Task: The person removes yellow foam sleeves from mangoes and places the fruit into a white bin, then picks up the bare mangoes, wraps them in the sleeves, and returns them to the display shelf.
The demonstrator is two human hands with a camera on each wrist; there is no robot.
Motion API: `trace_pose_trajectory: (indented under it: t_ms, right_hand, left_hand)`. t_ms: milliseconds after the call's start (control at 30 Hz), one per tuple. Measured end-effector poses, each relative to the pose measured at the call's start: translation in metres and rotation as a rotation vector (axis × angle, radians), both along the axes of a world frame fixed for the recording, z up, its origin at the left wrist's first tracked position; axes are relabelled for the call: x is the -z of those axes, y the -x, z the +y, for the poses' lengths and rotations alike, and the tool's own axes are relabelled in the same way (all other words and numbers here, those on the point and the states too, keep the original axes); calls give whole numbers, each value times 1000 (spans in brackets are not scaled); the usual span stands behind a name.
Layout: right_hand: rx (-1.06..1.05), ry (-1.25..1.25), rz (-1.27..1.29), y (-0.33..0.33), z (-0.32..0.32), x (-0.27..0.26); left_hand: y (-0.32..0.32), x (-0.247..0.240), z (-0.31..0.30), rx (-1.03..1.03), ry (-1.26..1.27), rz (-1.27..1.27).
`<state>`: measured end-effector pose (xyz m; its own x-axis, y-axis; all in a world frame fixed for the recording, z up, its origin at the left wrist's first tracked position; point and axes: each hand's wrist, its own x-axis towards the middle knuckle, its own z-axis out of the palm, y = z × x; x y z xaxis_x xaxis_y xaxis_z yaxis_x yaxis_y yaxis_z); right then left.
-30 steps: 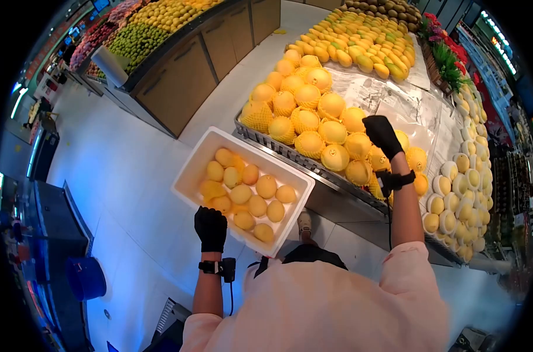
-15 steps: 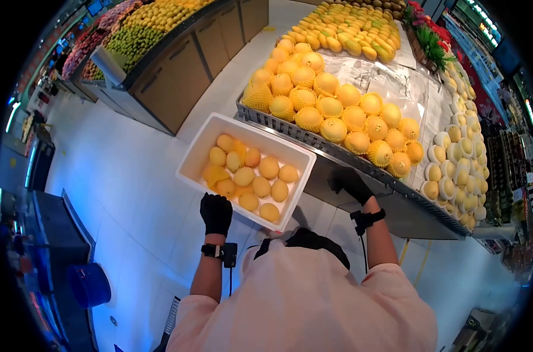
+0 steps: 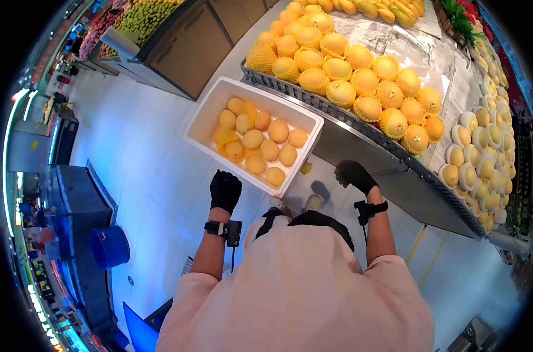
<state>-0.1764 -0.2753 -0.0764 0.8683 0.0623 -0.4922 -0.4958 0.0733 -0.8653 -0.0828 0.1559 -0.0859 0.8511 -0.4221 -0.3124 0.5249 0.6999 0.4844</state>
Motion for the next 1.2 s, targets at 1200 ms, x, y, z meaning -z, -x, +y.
trace_pose_trajectory:
  t_ms: [1200]
  right_hand:
    - [571,24,174,-14,179,-21]
  left_hand:
    - [-287,148,98,769,-1415,-1147]
